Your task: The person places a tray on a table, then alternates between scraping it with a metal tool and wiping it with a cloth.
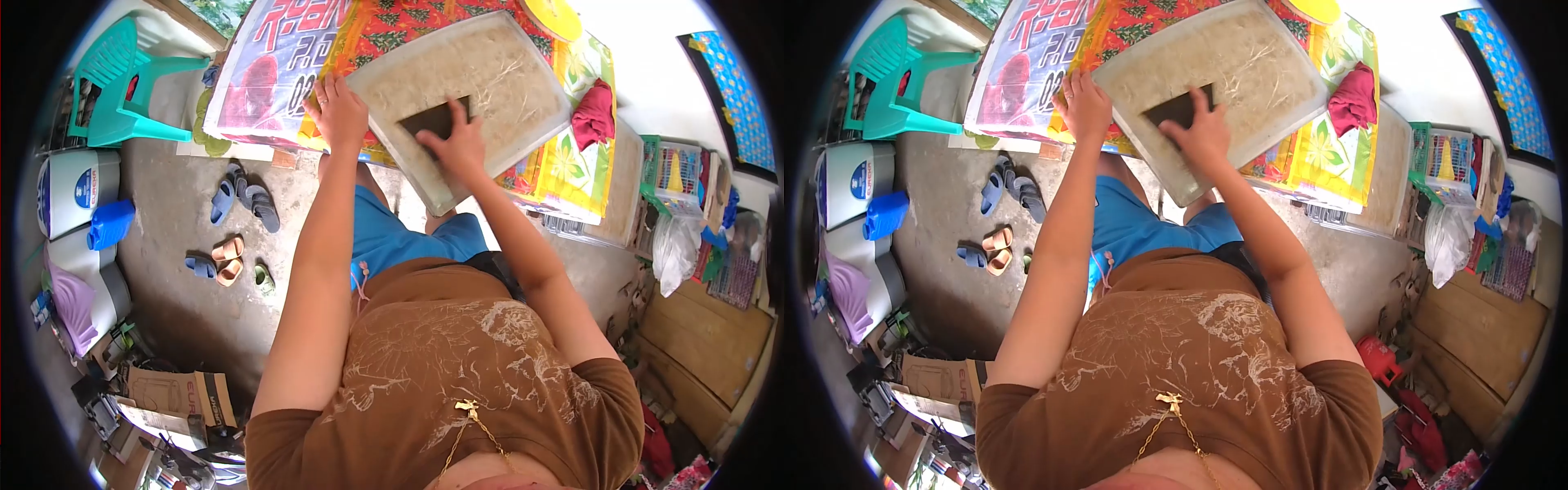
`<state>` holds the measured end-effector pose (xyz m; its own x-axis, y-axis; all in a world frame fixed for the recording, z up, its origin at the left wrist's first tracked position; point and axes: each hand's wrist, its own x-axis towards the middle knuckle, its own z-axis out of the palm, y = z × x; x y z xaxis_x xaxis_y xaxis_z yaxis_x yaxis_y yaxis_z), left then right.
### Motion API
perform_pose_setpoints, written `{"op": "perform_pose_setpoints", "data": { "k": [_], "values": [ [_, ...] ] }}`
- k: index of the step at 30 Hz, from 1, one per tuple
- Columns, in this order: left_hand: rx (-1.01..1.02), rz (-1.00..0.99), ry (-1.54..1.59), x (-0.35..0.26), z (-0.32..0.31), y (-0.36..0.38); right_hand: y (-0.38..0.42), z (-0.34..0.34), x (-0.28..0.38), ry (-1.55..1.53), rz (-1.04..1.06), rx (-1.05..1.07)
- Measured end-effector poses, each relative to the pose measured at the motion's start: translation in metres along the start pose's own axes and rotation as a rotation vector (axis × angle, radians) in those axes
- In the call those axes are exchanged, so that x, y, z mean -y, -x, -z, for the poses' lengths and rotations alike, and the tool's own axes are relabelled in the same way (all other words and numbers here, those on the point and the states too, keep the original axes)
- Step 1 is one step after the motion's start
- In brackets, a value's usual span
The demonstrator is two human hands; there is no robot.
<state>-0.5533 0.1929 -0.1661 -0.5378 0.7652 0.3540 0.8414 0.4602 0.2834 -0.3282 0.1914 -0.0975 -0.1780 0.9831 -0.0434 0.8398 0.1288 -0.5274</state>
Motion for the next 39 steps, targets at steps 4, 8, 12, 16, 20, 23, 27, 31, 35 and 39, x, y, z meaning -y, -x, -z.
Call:
{"op": "perform_pose_setpoints", "data": {
  "k": [4, 8, 12, 16, 20, 23, 27, 31, 35, 39],
  "values": [
    [0.052, 0.01, -0.026, -0.003, 0.009, 0.004, -0.023, 0.009, -0.005, -0.031, -0.106, -0.102],
    [-0.003, 0.008, -0.014, -0.002, 0.003, 0.001, 0.002, -0.008, 0.02, 0.039, -0.02, 0.027],
    [-0.002, 0.008, 0.049, 0.002, 0.004, 0.001, -0.049, -0.009, 0.002, -0.008, -0.084, -0.147],
    [0.039, 0.048, 0.116, 0.002, 0.005, -0.003, -0.056, -0.009, 0.022, 0.167, 0.105, -0.094],
    [0.046, 0.058, 0.161, 0.003, 0.003, -0.003, -0.084, -0.001, 0.018, 0.131, 0.027, -0.046],
    [0.057, 0.063, 0.165, 0.005, 0.005, 0.0, -0.088, -0.005, 0.024, 0.109, 0.068, 0.069],
    [0.051, 0.074, 0.219, 0.001, 0.01, -0.004, -0.052, -0.017, 0.044, 0.067, 0.15, 0.18],
    [0.08, 0.074, 0.259, 0.0, 0.013, -0.002, -0.072, 0.001, 0.012, 0.029, -0.086, -0.001],
    [0.087, 0.062, 0.198, 0.0, 0.013, -0.003, -0.102, 0.056, -0.073, 0.209, -0.322, -0.254],
    [0.088, 0.061, 0.16, 0.0, 0.01, -0.002, -0.109, 0.092, -0.124, 0.218, -0.433, -0.295]
  ]
}}
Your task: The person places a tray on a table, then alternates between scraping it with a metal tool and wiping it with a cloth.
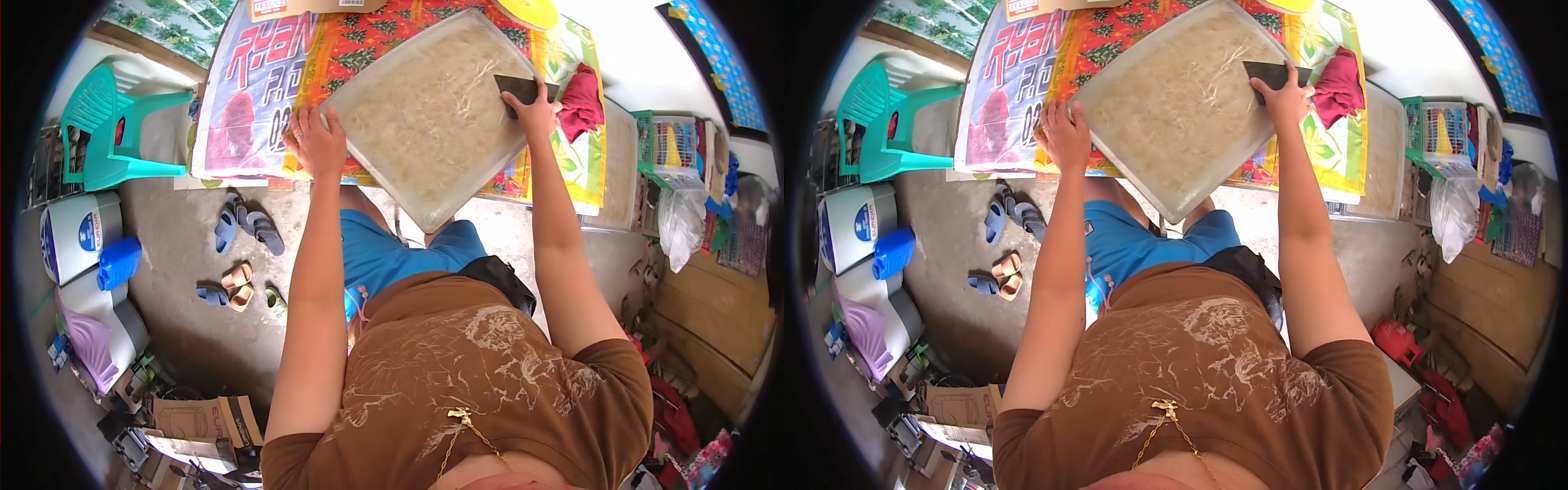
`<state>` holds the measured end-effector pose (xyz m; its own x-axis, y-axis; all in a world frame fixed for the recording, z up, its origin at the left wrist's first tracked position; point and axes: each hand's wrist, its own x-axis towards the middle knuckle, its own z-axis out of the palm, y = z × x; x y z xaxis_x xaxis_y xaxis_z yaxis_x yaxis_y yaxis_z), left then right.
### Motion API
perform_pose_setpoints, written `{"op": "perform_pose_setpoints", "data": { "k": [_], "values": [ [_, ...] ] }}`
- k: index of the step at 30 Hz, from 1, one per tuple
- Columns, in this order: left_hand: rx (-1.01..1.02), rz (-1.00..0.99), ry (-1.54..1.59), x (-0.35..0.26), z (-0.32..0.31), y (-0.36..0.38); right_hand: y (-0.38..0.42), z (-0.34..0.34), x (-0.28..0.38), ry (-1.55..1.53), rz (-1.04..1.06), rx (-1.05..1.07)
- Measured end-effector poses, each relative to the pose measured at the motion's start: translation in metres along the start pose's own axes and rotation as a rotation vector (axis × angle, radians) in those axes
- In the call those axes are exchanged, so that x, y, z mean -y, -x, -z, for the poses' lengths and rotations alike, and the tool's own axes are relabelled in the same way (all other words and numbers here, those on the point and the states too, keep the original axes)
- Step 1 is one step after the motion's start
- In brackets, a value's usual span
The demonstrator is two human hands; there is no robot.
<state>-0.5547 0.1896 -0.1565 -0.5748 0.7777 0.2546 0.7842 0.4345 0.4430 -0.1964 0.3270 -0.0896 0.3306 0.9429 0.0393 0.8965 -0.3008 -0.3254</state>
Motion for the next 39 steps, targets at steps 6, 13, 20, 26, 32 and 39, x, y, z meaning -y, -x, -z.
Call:
{"op": "perform_pose_setpoints", "data": {
  "k": [6, 13, 20, 26, 32, 39],
  "values": [
    [-0.009, -0.001, -0.015, 0.0, -0.002, 0.0, 0.052, -0.016, 0.02, 0.009, 0.347, 0.209],
    [0.0, -0.018, -0.041, -0.006, 0.004, -0.001, 0.047, -0.03, 0.027, -0.042, 0.265, 0.073],
    [-0.005, -0.039, -0.063, 0.0, 0.001, 0.0, 0.046, -0.031, 0.026, -0.146, 0.223, 0.042],
    [0.012, -0.016, -0.078, -0.006, 0.004, 0.0, 0.061, -0.029, 0.018, -0.081, 0.286, 0.105],
    [0.015, -0.032, -0.092, -0.004, 0.004, 0.0, -0.039, -0.027, 0.006, 0.033, -0.075, -0.037],
    [0.0, -0.018, -0.083, -0.005, 0.003, 0.0, 0.019, -0.042, 0.067, 0.031, 0.463, 0.238]
  ]
}}
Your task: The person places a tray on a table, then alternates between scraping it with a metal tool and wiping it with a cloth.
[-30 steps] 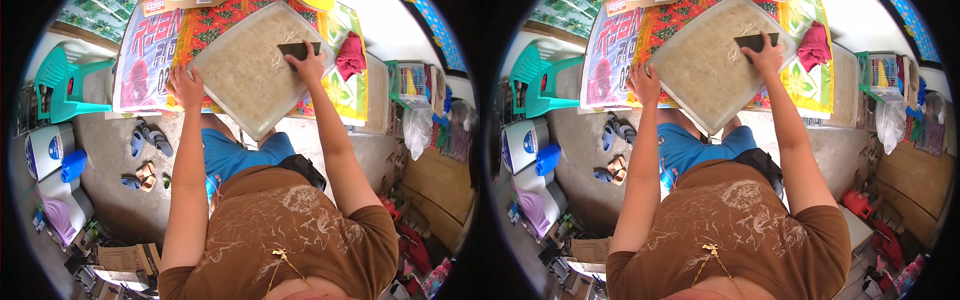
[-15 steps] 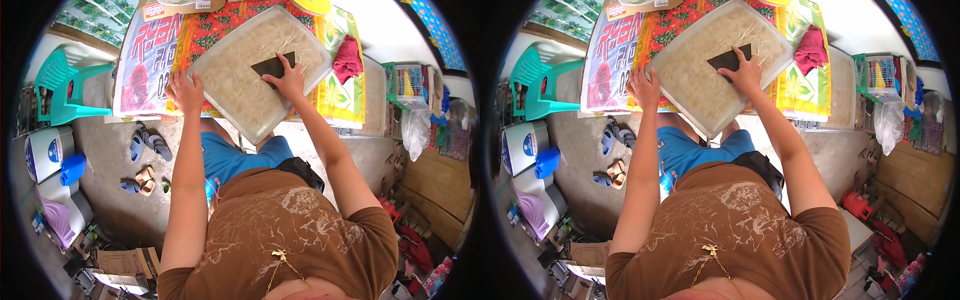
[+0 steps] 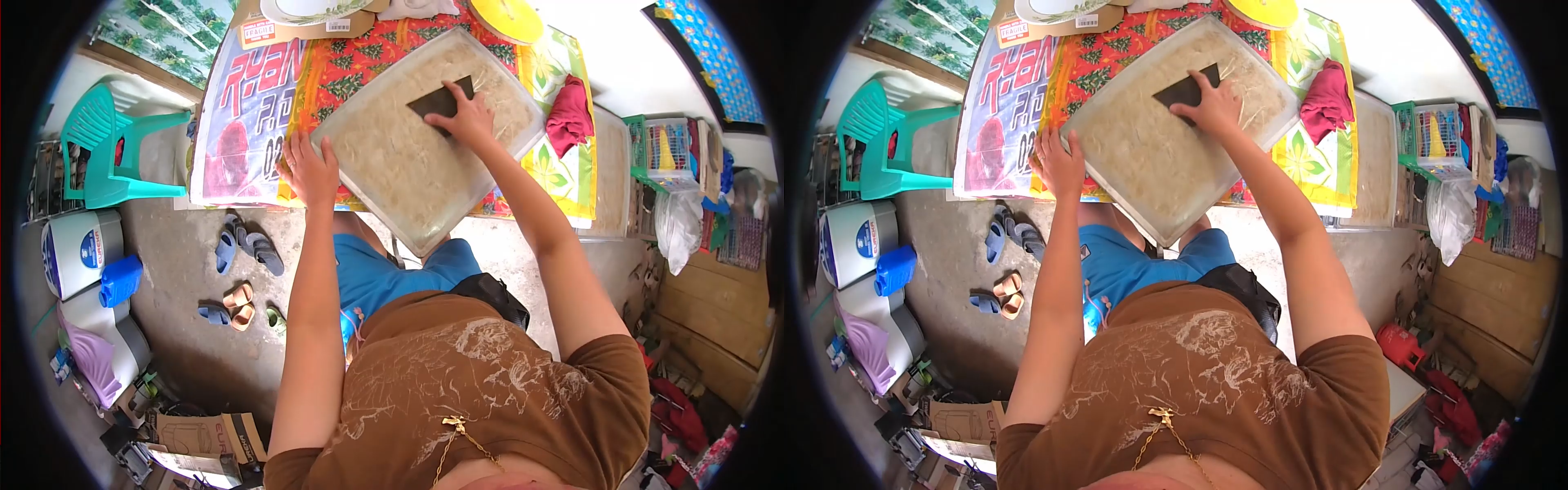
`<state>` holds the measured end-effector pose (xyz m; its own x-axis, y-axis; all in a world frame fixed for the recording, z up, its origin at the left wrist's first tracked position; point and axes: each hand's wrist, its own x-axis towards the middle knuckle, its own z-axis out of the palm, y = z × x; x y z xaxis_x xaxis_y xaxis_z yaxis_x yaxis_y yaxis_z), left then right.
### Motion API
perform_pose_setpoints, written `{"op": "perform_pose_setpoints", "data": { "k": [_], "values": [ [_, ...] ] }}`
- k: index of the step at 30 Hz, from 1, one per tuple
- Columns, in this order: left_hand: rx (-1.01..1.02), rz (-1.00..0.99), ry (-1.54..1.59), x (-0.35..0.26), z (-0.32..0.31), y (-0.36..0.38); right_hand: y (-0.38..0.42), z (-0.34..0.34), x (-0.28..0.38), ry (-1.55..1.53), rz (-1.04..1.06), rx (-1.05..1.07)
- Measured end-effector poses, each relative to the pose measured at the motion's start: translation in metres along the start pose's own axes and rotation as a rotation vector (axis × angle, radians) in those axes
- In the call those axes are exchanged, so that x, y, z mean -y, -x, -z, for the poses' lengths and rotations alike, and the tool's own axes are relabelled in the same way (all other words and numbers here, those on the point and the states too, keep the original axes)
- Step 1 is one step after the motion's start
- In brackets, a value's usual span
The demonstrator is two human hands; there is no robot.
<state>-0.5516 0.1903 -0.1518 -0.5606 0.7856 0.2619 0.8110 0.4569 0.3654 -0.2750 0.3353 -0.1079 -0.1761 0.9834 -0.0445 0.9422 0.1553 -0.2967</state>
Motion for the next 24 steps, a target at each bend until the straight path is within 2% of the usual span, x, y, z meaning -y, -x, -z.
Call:
{"op": "perform_pose_setpoints", "data": {
  "k": [1, 4, 6, 9, 13, 16, 17, 18, 20, 22, 24],
  "values": [
    [0.001, -0.004, 0.0, 0.0, 0.001, 0.0, -0.004, -0.003, -0.005, -0.01, -0.001, 0.003],
    [0.0, -0.019, -0.006, 0.0, 0.002, -0.001, -0.05, 0.012, -0.047, -0.087, -0.372, -0.103],
    [0.006, -0.023, -0.019, 0.0, 0.001, 0.0, -0.074, 0.026, -0.071, -0.057, -0.551, -0.252],
    [0.016, -0.023, -0.032, -0.001, 0.003, 0.0, -0.103, 0.031, -0.082, -0.001, -0.625, -0.254],
    [0.025, -0.011, -0.02, -0.005, 0.005, -0.002, -0.115, 0.022, -0.054, -0.118, -0.417, -0.156],
    [0.024, -0.015, -0.022, -0.003, 0.004, 0.0, -0.108, 0.015, -0.02, -0.06, -0.301, -0.1],
    [0.02, -0.019, -0.023, -0.001, 0.002, 0.0, -0.096, 0.011, -0.009, -0.032, -0.215, -0.127],
    [0.016, -0.018, -0.027, -0.001, 0.001, -0.001, -0.09, 0.008, 0.0, -0.054, -0.206, -0.067],
    [0.009, -0.015, -0.03, 0.0, -0.001, 0.0, -0.068, -0.006, 0.016, -0.029, -0.118, -0.08],
    [0.011, -0.006, -0.023, -0.002, 0.001, 0.0, -0.04, 0.005, 0.042, -0.086, -0.081, -0.008],
    [0.008, -0.004, -0.015, -0.001, 0.0, 0.0, -0.01, -0.003, 0.062, -0.11, -0.018, -0.03]
  ]
}}
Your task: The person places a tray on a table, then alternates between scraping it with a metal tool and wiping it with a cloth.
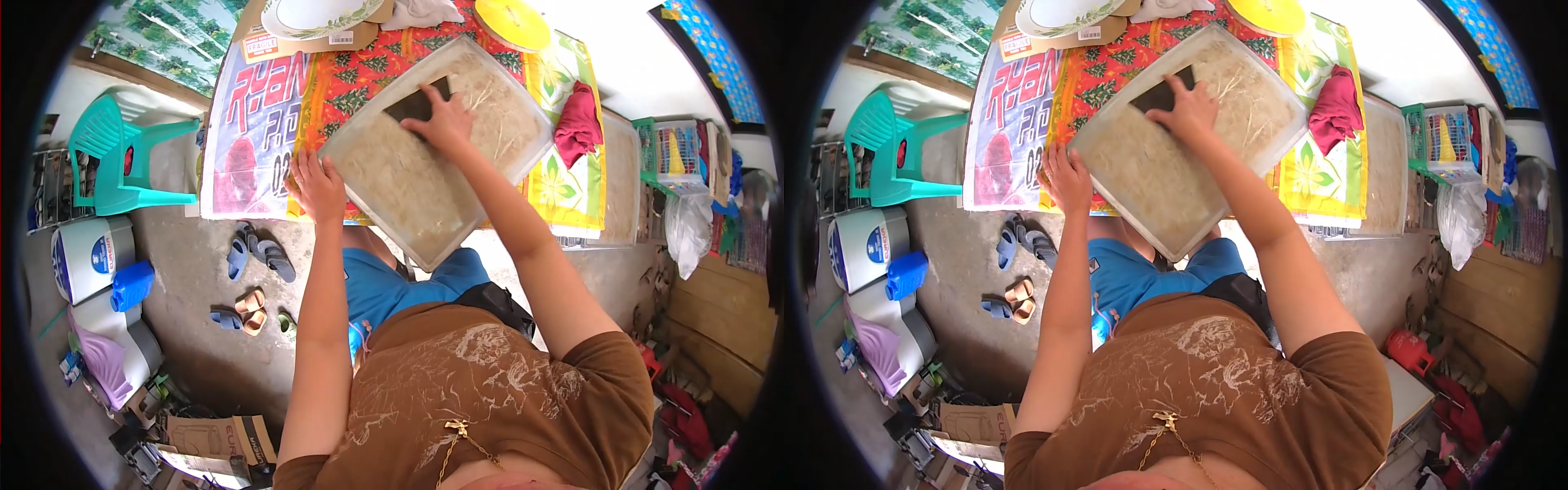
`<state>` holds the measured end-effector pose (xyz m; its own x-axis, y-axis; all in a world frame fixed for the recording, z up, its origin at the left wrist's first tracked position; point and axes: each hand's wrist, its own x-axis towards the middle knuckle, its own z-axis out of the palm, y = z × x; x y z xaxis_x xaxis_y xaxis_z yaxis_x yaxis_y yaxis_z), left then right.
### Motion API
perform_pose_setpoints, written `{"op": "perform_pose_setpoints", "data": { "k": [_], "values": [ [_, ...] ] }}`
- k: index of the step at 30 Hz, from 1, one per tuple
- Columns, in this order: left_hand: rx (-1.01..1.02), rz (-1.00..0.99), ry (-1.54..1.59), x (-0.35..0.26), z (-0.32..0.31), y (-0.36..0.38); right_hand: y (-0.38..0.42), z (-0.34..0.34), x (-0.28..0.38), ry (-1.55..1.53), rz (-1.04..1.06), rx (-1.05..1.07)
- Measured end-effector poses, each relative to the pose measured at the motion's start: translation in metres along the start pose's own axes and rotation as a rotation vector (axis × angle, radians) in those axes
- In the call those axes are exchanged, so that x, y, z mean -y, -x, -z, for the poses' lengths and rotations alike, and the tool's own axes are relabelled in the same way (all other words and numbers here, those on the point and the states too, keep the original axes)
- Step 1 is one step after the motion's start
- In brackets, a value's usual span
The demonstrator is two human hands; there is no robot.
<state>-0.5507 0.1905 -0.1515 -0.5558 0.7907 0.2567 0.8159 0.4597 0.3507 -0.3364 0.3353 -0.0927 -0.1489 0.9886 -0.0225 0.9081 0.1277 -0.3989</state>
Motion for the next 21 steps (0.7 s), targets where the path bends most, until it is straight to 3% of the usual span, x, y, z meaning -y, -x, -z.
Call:
{"op": "perform_pose_setpoints", "data": {
  "k": [7, 10, 14, 17, 20, 21],
  "values": [
    [-0.033, -0.017, 0.001, 0.004, -0.003, -0.001, 0.123, -0.005, 0.022, -0.106, 0.253, 0.293],
    [-0.057, -0.027, -0.012, 0.002, -0.003, 0.0, 0.117, 0.017, -0.024, -0.247, 0.067, 0.126],
    [-0.089, -0.052, -0.044, 0.006, -0.007, -0.001, 0.054, 0.066, -0.134, -0.055, -0.269, -0.25],
    [-0.097, -0.062, -0.052, 0.005, -0.008, 0.001, 0.034, 0.074, -0.176, 0.02, -0.511, -0.21],
    [-0.099, -0.059, -0.054, 0.005, -0.008, 0.0, 0.055, 0.044, -0.17, 0.062, -0.257, -0.206],
    [-0.101, -0.061, -0.046, 0.005, -0.009, 0.001, 0.072, 0.038, -0.151, -0.011, -0.211, -0.066]
  ]
}}
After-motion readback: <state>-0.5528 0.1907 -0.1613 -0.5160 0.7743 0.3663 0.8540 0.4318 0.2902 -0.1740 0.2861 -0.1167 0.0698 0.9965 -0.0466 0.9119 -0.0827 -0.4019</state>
